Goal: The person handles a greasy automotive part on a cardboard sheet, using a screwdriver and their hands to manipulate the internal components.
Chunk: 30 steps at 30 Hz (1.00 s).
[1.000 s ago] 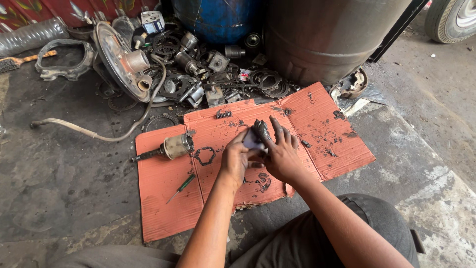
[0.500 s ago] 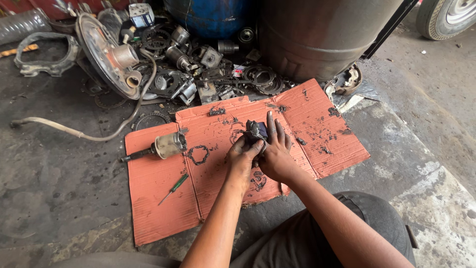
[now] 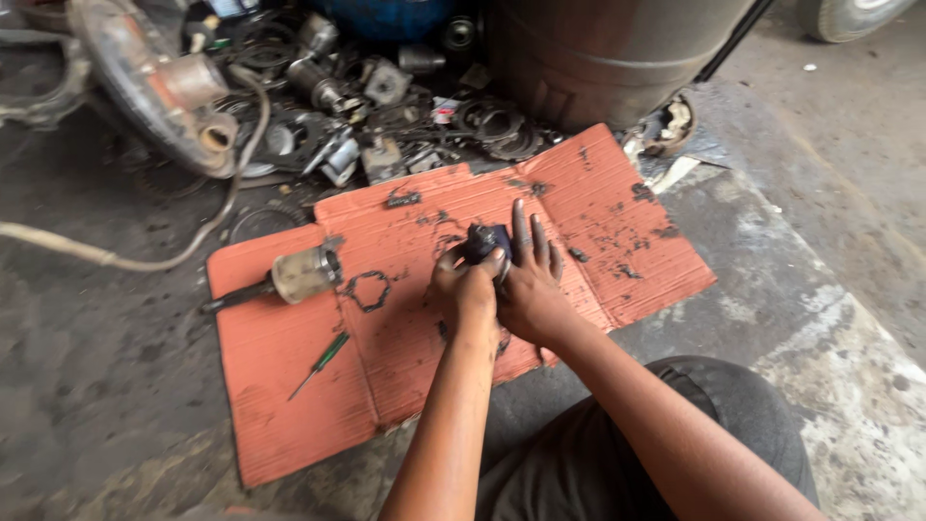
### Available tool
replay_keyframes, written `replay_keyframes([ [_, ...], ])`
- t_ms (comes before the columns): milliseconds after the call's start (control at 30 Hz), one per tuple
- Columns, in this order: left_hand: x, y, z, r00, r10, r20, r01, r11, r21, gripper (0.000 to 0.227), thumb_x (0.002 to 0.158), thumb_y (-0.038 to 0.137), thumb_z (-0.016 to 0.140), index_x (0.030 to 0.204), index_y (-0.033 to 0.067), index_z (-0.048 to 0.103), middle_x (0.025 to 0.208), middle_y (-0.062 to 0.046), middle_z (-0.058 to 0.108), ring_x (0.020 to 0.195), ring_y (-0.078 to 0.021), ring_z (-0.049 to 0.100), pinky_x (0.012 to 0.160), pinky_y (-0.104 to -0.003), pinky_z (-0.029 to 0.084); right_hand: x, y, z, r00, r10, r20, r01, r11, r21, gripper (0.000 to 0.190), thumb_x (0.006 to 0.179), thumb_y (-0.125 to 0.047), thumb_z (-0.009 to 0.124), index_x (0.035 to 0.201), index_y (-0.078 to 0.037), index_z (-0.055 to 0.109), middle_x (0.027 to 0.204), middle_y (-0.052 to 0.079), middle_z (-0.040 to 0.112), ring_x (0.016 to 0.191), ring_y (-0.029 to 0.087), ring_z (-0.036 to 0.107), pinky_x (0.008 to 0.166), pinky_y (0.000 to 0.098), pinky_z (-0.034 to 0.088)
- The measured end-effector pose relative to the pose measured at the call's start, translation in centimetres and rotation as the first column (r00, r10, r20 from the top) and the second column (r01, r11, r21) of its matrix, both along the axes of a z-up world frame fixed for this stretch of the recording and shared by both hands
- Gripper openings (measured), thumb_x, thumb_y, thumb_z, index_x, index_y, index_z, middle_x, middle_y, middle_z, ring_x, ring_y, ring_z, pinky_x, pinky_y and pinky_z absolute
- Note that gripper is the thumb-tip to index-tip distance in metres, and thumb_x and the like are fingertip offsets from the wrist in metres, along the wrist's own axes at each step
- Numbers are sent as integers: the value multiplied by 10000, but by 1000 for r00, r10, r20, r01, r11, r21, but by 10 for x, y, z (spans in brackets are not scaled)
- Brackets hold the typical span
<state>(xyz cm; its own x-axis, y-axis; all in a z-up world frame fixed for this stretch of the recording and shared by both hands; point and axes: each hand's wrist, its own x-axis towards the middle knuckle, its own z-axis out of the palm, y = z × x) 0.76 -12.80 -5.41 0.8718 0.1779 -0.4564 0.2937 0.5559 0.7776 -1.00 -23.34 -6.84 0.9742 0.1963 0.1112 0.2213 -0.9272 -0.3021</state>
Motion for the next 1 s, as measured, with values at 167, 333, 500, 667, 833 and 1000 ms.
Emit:
replay_keyframes([
  [167,3,-1,7,992,85,-90,-84,996,18,518,738,-100,738,1222,-70,554,1055,-180,703,924,-243,713,831,-340,562,-2,6,7,997,-34,-62,29,996,-79,676,866,-301,653,1503,-183,458,1673,234,-95,1528,519,-41,1177,691,71],
  [333,-2,6,8,989,69,-132,-77,996,-55,511,739,-121,686,1236,-129,565,1082,-233,692,916,-276,710,822,-373,566,-6,9,14,993,-2,-114,-5,998,-57,732,867,-338,664,1514,-106,411,1669,232,-102,1522,518,-71,1179,677,38],
  [500,0,10,11,984,90,-153,-98,994,-47,589,750,-121,686,1315,-129,520,1136,-241,677,963,-271,716,862,-370,566,-7,13,21,993,20,-114,-32,994,-102,719,901,-365,645,1522,-104,394,1661,245,-119,1517,523,-94,1173,688,20],
  [667,2,10,10,982,120,-147,-138,983,-120,635,717,-137,681,1331,-119,521,1173,-257,679,990,-314,702,870,-394,559,-10,14,23,995,40,-93,-49,994,-97,737,884,-372,650,1535,-144,390,1655,240,-126,1510,525,-100,1166,694,11],
  [833,3,13,15,983,125,-133,-142,982,-126,704,713,-129,708,1380,-63,495,1232,-259,643,1040,-309,690,899,-388,545,-8,15,25,998,41,-45,-45,995,-86,678,908,-375,637,1531,-219,421,1666,238,-118,1518,521,-70,1170,702,37],
  [1000,2,14,22,985,130,-113,-143,983,-112,734,708,-114,729,1402,-59,494,1289,-277,617,1080,-324,682,909,-401,541,-7,15,25,999,36,-39,-40,996,-82,736,881,-373,666,1543,-209,389,1660,253,-118,1522,526,-74,1156,717,42],
])
